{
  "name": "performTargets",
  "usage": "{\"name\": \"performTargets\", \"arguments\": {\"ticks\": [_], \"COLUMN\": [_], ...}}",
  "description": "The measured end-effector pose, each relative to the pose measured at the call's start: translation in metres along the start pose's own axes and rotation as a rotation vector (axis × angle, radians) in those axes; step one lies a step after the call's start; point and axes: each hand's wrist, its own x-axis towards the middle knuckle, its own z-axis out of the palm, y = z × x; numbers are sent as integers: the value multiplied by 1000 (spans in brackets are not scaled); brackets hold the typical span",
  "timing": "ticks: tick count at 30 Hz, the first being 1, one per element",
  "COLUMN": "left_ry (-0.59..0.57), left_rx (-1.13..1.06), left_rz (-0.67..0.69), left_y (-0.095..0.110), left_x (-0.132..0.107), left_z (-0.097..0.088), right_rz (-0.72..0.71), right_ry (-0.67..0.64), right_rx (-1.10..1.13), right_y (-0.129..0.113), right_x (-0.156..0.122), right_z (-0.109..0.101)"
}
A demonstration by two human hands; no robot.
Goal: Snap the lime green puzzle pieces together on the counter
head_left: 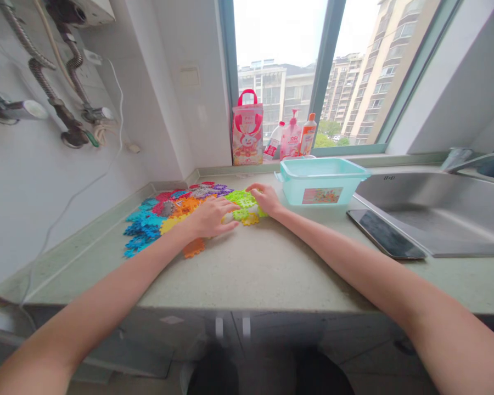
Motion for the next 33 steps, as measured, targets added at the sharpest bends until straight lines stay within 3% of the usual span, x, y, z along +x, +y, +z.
{"name": "performTargets", "arguments": {"ticks": [4, 7, 10, 12, 18, 21, 24, 29, 33], "left_ry": [-5, 58, 173, 201, 5, 20, 18, -120, 28], "left_rx": [37, 19, -101, -193, -248, -275, -331, -199, 27], "left_rz": [-39, -86, -140, -108, 139, 161, 148, 28, -167], "left_y": [-1, -9, -10, -6, 13, 11, 0, -37, -59], "left_x": [6, 8, 10, 11, 8, 5, 0, -15, -22], "left_z": [11, 15, 19, 22, 16, 7, -2, -10, -9], "right_rz": [-14, -1, 41, 62, 41, -42, -138, -290, -320], "right_ry": [-155, -240, -203, -158, -165, -254, -342, -352, -312], "right_rx": [-15, 11, 26, 35, -9, -80, -164, -306, -408], "right_y": [8, 9, 12, 14, 15, 12, 8, -3, -15], "right_x": [5, 6, 8, 10, 10, 5, -3, -14, -20], "right_z": [-2, 0, 1, 2, 1, 0, 0, -2, -2]}}
